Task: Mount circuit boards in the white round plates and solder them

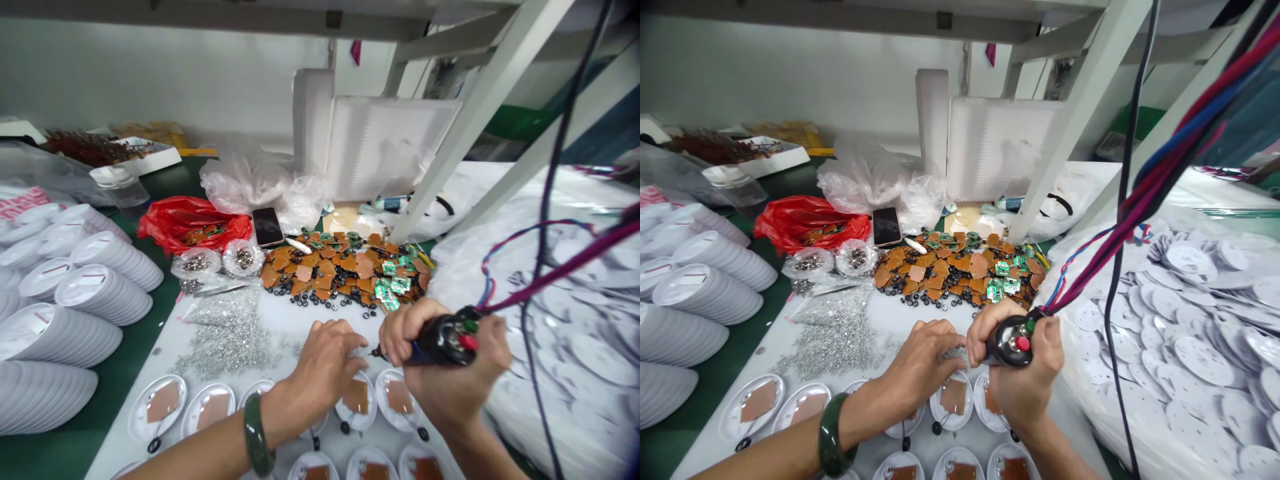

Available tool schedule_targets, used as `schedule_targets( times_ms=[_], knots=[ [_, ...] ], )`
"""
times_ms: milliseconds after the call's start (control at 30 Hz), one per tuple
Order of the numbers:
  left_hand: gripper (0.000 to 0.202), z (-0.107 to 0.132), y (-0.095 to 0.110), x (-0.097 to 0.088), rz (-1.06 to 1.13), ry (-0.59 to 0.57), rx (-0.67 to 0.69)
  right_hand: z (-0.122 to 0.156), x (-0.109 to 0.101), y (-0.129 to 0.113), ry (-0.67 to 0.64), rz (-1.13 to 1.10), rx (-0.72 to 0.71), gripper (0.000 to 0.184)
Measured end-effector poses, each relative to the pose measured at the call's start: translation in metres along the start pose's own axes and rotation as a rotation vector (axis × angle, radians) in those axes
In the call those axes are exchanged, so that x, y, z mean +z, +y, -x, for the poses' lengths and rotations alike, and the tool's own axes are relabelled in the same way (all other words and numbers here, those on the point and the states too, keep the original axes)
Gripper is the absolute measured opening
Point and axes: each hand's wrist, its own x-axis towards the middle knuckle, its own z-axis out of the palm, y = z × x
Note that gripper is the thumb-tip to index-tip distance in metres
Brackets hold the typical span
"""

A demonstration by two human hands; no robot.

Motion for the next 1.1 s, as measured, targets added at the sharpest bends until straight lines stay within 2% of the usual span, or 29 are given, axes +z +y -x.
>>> schedule_targets(
  times_ms=[100,267,367,533,633,867,1100],
  knots=[
    [0.01,-0.002,0.0,0.004,0.007,-0.005,0.008,0.0,0.0,-0.001,0.019,0.016,-0.005,0.064],
    [0.015,-0.002,-0.002,0.006,-0.012,0.019,-0.004,-0.002,-0.007,0.023,0.083,0.046,0.006,0.059],
    [0.013,-0.001,-0.004,0.006,-0.002,0.027,-0.006,-0.002,-0.007,0.026,0.07,0.03,0.012,0.06],
    [0.003,-0.002,-0.001,0.005,0.04,0.031,0.006,0.002,0.002,0.003,0.031,-0.036,0.003,0.064],
    [0.008,-0.003,0.004,0.004,0.065,0.035,0.036,0.006,0.005,-0.01,0.033,-0.056,0.021,0.062],
    [0.02,0.006,0.009,0.003,0.186,0.033,0.085,0.017,-0.006,-0.024,0.044,-0.138,0.078,0.066],
    [0.009,0.012,0.012,0.012,0.279,0.056,0.049,0.025,-0.013,-0.04,0.055,-0.12,0.042,0.061]
  ],
)
